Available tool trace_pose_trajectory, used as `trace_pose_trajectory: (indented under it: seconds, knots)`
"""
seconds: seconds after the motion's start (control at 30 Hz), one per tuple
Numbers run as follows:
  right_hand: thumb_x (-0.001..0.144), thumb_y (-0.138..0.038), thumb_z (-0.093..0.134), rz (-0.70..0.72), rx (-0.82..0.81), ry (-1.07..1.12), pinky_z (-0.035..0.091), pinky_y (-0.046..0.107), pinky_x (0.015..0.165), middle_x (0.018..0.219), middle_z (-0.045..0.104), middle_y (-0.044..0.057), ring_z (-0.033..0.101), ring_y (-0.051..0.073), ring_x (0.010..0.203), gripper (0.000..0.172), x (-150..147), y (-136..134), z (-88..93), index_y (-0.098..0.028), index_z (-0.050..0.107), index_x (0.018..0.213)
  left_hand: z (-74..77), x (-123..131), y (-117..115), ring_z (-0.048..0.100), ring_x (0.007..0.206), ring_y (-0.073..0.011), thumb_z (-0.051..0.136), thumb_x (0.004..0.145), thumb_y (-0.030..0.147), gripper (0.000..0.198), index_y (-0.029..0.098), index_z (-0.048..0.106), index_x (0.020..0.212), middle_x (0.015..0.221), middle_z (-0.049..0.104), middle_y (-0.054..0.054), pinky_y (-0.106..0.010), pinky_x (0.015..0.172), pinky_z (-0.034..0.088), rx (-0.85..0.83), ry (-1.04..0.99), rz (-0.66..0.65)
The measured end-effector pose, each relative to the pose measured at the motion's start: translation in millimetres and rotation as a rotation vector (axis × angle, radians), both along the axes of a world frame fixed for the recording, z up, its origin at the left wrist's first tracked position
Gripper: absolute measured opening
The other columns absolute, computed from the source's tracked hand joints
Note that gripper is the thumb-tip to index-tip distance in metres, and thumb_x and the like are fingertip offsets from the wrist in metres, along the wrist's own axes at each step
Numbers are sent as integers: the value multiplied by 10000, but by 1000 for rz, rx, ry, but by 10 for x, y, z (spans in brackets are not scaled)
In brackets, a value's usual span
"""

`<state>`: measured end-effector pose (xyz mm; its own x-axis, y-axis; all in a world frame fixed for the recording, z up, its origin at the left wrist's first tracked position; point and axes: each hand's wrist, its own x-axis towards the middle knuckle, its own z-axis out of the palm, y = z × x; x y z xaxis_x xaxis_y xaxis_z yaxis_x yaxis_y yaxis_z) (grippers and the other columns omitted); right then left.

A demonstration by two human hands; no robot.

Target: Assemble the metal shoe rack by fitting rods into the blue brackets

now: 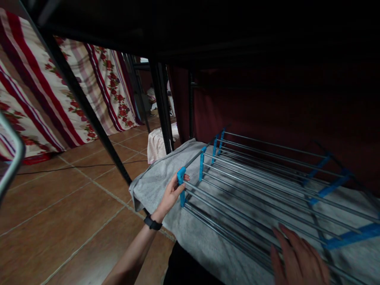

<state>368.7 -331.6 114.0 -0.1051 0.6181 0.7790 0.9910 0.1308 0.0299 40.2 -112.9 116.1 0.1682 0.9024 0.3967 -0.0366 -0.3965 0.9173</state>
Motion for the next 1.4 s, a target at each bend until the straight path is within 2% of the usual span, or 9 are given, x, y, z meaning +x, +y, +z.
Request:
trace_pose_trajectory:
  seconds: [0.1,0.17,0.23,0.37,0.77,0.97,1.23,1.4]
  knots:
    - [983,-134,380,24,-68,-173,448,447,865,1112,679,115,637,257,945,347,-62,203,30,-168,545,1286,-53,11,24,588,1037,-222,670,850,334,489,228,510,1300,1124,624,-73,-373,964,447,31,20,44]
    - [995,-152,384,31,-72,-214,441,400,795,992,691,96,628,221,831,327,-42,263,62,-143,554,1274,-98,49,48,582,1010,-210,666,847,325,520,240,478,1324,1094,615,-54,-362,946,449,64,35,95]
    - [1005,-186,400,50,-61,-228,429,377,758,924,683,81,612,206,779,309,5,280,91,-131,568,1259,-137,106,71,577,965,-201,639,862,327,450,243,505,1284,1042,615,-39,-351,921,445,91,47,174]
    - [1015,-214,400,85,-24,-218,415,361,742,923,679,79,602,198,770,301,47,276,139,-132,582,1241,-180,209,89,566,870,-189,573,903,356,239,241,587,1112,957,618,-27,-325,859,441,91,31,323]
    - [1029,-279,421,85,-58,-186,408,339,763,954,690,64,610,177,785,336,80,261,116,-166,555,1315,-80,302,-13,459,676,-156,538,933,409,183,236,581,973,747,517,21,-275,650,381,62,45,398]
    - [1039,-248,369,91,-17,-207,402,341,738,898,682,63,597,173,741,308,34,276,212,-156,584,1239,-70,295,-45,463,672,-153,547,922,416,191,227,564,901,741,528,18,-272,628,371,53,45,384]
    - [1037,-219,357,79,-58,-244,386,348,727,857,657,63,572,175,727,301,63,282,176,-133,580,1218,-106,299,-33,446,655,-138,533,922,416,211,209,571,927,716,496,35,-249,615,365,62,69,408]
    - [1041,-223,344,71,-50,-232,389,352,729,843,650,66,566,181,729,297,14,280,217,-134,578,1202,-146,287,-12,458,664,-130,529,926,388,178,212,557,923,731,506,39,-240,631,377,71,70,397]
